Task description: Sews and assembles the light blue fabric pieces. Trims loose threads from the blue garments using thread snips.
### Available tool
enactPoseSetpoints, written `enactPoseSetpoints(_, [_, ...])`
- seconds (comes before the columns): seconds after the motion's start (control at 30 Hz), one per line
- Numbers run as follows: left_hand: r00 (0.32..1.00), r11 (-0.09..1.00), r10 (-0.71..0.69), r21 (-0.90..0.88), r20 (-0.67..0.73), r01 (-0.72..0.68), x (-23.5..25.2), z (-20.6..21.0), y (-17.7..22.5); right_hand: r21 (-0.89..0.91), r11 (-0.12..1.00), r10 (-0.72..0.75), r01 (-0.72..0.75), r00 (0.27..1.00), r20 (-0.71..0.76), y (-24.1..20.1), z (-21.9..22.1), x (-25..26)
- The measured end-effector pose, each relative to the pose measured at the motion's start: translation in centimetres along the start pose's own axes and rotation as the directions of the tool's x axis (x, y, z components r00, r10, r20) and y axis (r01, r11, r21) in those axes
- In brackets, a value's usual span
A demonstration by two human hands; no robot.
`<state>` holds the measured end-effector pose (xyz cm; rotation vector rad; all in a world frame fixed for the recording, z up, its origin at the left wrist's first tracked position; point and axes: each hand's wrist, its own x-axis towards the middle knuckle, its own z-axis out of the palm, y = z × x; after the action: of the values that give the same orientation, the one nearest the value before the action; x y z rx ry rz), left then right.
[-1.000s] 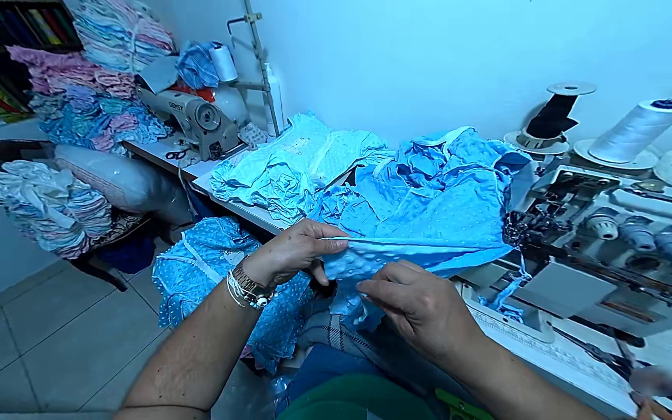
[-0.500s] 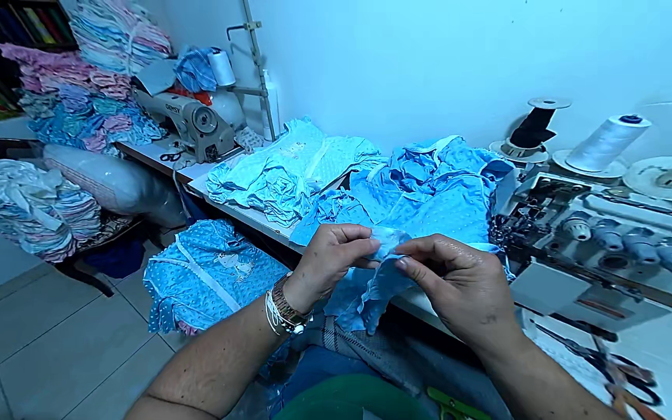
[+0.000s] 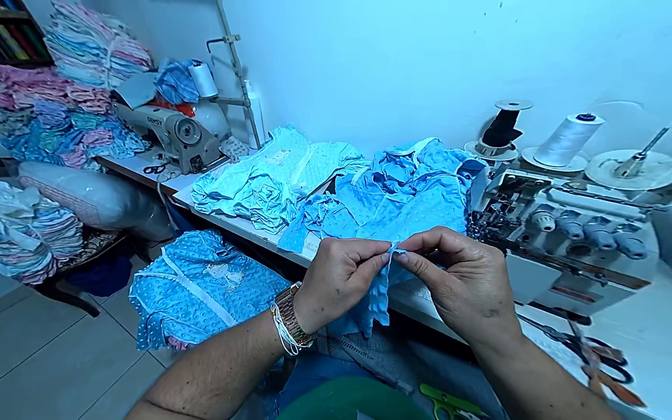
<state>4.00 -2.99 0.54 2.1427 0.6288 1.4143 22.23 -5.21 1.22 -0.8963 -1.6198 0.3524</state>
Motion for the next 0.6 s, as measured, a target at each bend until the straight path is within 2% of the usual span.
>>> enactPoseSetpoints(0.13, [0.999,0.999,0.035,-0.026,-0.019,-0.035,-0.1,0.3,-0.4,0.018,1.0,0.018,-0.018,1.0,0.009,-0.1,-0.3,0.0])
enactPoseSetpoints(0.27, [0.992,0.992,0.121,0.021,-0.029,-0.121,-0.3,0.5,-0.5,0.002,0.999,0.043,-0.043,0.999,0.028,-0.4,-0.5,0.0])
enactPoseSetpoints(0.37, [0.978,0.976,0.207,0.072,-0.001,-0.207,-0.4,0.5,-0.5,-0.045,0.999,0.03,-0.031,0.999,-0.018,-0.7,-0.5,-0.3])
enactPoseSetpoints(0.47, [0.968,0.956,0.246,0.15,0.046,-0.25,-0.8,0.5,-0.1,-0.205,0.972,-0.115,0.117,0.993,0.021,-0.7,-1.0,-0.7])
enactPoseSetpoints(0.6, [0.927,0.888,0.375,0.281,0.014,-0.364,-1.2,0.9,0.5,-0.227,0.911,-0.331,0.343,0.939,0.091,-0.8,-1.0,-1.6])
